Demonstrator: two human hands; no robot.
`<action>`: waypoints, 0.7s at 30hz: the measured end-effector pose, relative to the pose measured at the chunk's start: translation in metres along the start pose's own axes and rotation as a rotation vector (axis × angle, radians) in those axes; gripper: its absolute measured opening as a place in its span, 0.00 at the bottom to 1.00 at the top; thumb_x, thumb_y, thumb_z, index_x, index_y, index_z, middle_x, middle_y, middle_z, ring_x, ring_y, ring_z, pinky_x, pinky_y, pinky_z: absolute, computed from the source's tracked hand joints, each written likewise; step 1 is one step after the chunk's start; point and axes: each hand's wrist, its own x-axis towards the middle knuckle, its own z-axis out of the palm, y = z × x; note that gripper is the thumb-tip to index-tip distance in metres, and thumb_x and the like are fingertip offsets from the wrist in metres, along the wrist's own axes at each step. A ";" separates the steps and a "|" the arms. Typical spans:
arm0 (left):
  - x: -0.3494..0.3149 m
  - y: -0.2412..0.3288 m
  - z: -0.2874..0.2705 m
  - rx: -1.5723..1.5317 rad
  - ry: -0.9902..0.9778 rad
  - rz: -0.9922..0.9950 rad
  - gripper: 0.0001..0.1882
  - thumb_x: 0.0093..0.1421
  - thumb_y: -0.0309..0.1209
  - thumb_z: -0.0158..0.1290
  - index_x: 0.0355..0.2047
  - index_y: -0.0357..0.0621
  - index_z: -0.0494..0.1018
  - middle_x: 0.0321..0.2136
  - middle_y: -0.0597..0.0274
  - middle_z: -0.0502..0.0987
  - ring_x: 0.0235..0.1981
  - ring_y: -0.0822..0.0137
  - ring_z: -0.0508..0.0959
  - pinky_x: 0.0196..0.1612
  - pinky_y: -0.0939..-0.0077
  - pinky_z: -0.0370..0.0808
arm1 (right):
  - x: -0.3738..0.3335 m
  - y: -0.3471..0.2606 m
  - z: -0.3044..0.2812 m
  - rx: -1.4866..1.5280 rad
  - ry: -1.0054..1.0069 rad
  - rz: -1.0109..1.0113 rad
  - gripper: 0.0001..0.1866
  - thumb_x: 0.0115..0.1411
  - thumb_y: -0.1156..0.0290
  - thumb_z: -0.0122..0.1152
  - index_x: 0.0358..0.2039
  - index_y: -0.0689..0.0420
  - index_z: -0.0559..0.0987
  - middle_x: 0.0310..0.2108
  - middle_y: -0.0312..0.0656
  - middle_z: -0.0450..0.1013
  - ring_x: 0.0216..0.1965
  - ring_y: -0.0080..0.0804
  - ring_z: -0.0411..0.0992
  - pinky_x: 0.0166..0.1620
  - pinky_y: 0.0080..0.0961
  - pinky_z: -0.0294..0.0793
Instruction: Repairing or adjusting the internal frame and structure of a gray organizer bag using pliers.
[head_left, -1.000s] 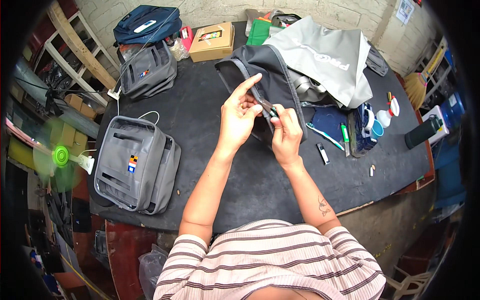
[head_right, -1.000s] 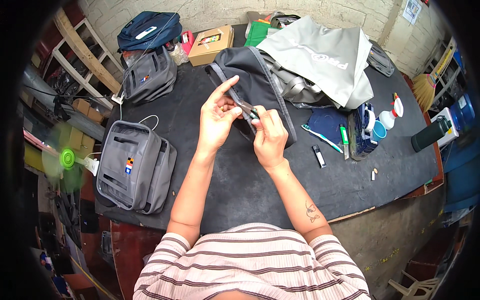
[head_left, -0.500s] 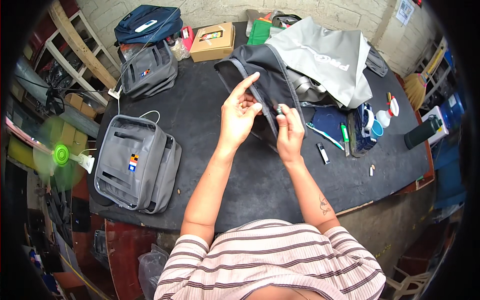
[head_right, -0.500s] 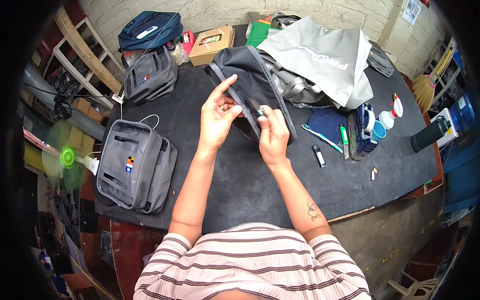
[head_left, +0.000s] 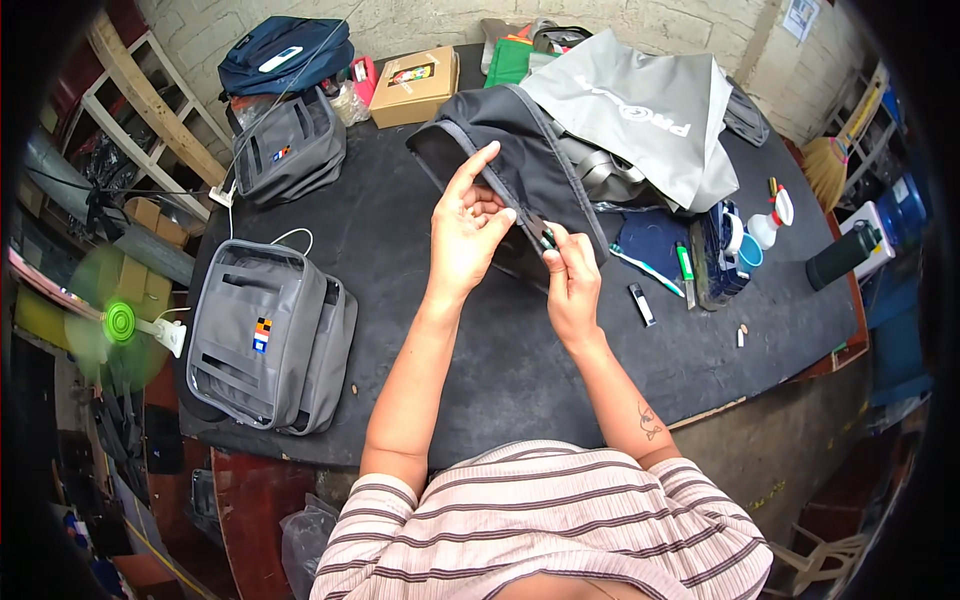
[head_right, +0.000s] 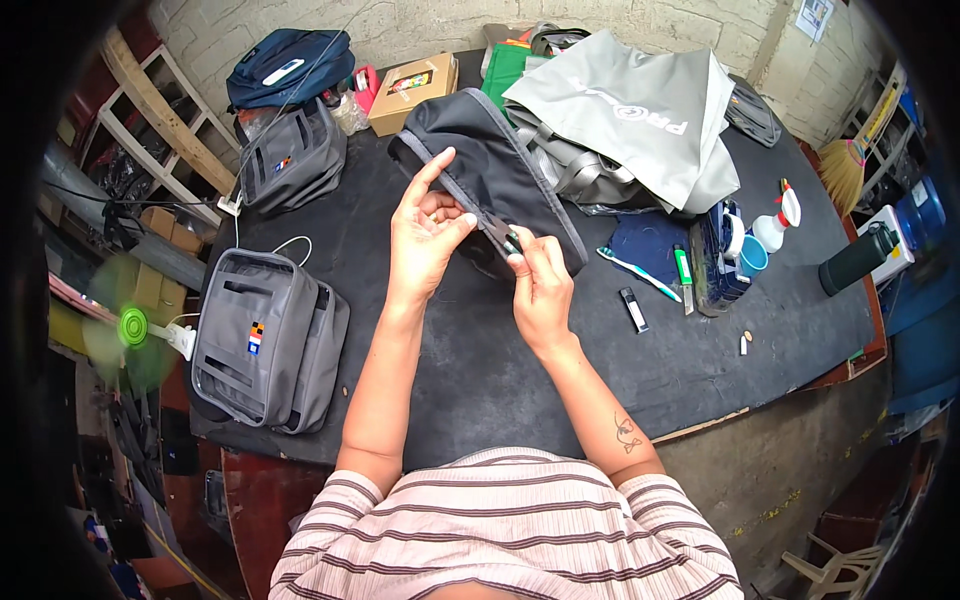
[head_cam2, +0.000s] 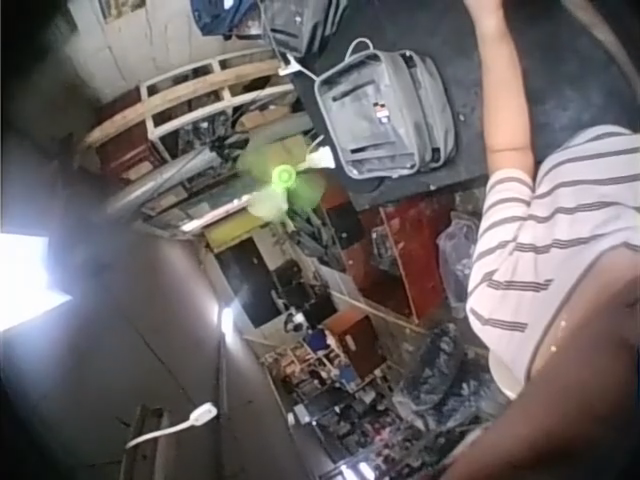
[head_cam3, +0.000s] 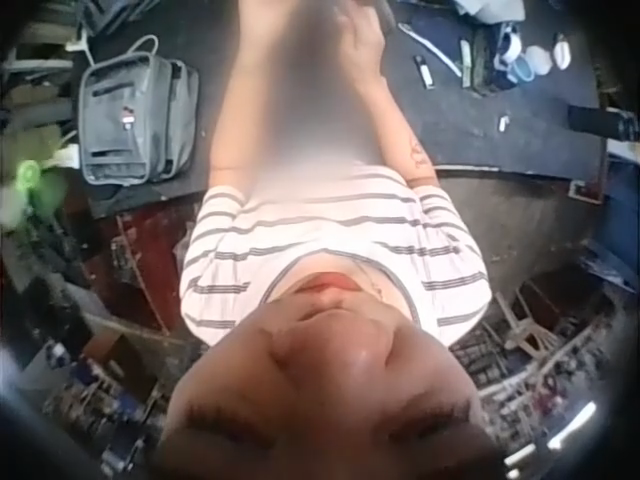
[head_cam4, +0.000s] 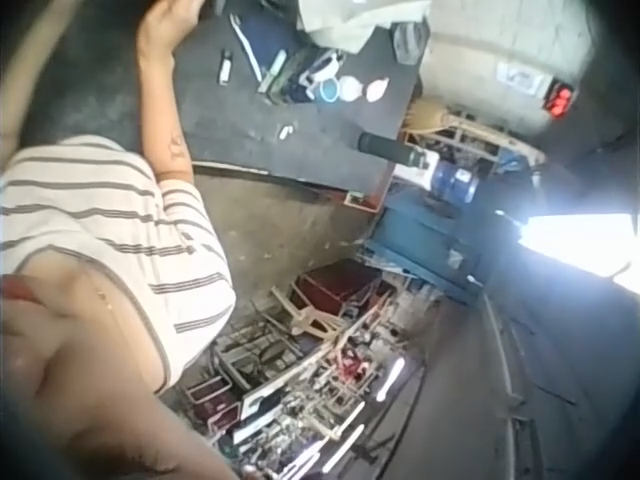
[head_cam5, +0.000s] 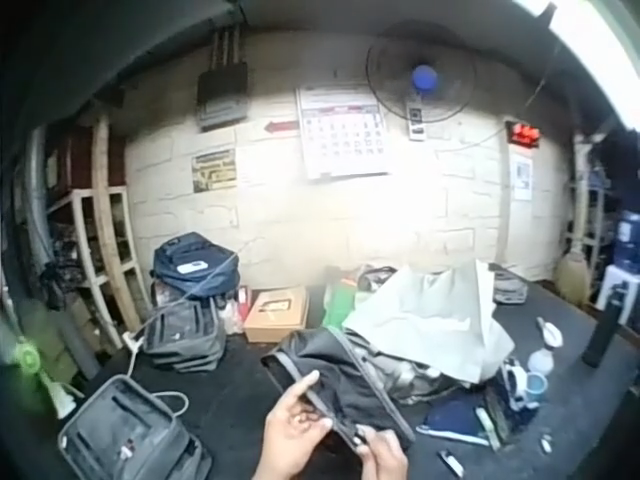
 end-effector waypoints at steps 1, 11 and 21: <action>0.000 -0.001 0.000 -0.003 -0.008 0.000 0.36 0.54 0.11 0.53 0.64 0.44 0.62 0.34 0.65 0.75 0.33 0.79 0.74 0.41 0.85 0.74 | 0.000 0.001 0.000 -0.004 0.002 -0.005 0.16 0.63 0.79 0.55 0.52 0.58 0.76 0.31 0.41 0.67 0.27 0.30 0.69 0.31 0.24 0.70; -0.004 -0.003 0.000 0.012 -0.028 -0.003 0.38 0.53 0.10 0.55 0.65 0.41 0.60 0.36 0.61 0.77 0.36 0.77 0.76 0.43 0.83 0.76 | 0.003 0.004 -0.001 0.042 0.000 -0.025 0.14 0.63 0.80 0.56 0.49 0.59 0.77 0.30 0.40 0.67 0.26 0.30 0.68 0.30 0.23 0.69; -0.001 -0.001 -0.003 0.151 0.019 0.039 0.35 0.51 0.13 0.57 0.61 0.45 0.67 0.29 0.72 0.71 0.28 0.84 0.69 0.35 0.89 0.70 | -0.021 0.003 0.015 0.404 -0.005 0.271 0.19 0.72 0.61 0.46 0.56 0.59 0.68 0.30 0.25 0.59 0.25 0.10 0.53 0.27 0.10 0.51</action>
